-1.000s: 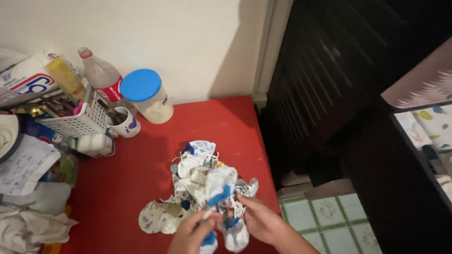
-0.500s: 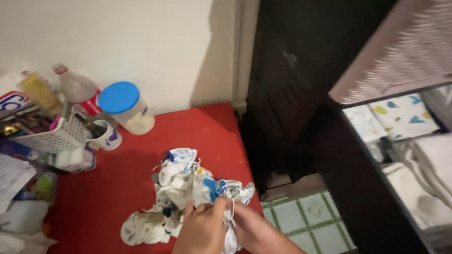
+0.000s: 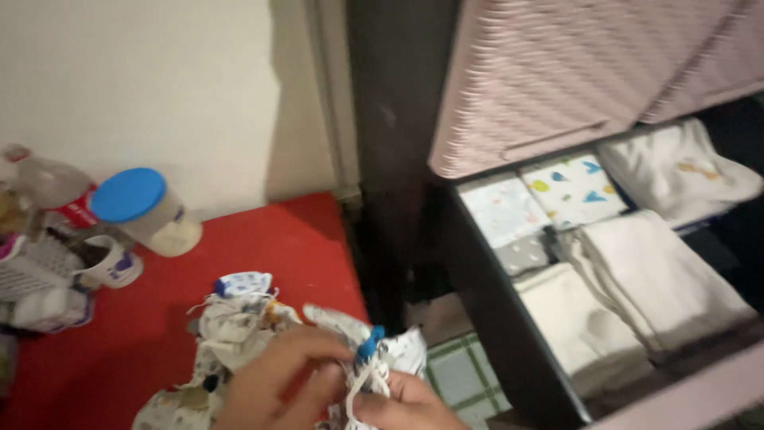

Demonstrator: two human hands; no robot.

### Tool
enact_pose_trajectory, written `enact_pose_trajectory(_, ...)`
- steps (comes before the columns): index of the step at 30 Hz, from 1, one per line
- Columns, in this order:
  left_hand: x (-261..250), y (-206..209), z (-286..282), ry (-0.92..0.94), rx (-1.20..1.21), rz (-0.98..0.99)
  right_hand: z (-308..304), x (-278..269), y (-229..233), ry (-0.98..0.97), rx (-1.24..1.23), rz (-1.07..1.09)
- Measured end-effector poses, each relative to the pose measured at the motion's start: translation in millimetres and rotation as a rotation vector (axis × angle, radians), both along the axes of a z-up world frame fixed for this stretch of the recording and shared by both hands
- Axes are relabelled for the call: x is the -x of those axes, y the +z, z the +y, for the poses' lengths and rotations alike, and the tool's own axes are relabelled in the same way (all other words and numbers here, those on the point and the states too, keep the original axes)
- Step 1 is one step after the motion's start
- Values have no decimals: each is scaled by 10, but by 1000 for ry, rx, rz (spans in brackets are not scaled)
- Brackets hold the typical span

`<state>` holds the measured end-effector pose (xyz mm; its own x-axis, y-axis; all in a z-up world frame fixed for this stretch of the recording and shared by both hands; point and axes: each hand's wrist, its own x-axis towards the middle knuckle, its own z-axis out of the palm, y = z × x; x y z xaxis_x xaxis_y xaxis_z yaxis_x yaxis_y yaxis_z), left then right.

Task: Organizing and sorting baby clothes and socks into dresser drawers.

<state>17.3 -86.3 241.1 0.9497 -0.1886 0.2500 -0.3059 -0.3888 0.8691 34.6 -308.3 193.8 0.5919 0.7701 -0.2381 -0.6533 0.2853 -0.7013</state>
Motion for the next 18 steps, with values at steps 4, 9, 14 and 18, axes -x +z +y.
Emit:
enact_pose_trajectory(4,-171,479,-208,-10,-33,-145,-401,-168,734,-95,242,-175)
enact_pose_trajectory(9,-432,917,-639,-182,229,147,-818,-562,1585,14,453,-370)
enact_pose_trajectory(14,-803,1300,-1099,-314,5,-79,-1526,-1044,2093,141,1091,-712)
enact_pose_trajectory(18,-1172,1384,-1518,-406,18,20,-2099,-1311,2256,-25,1495,-971)
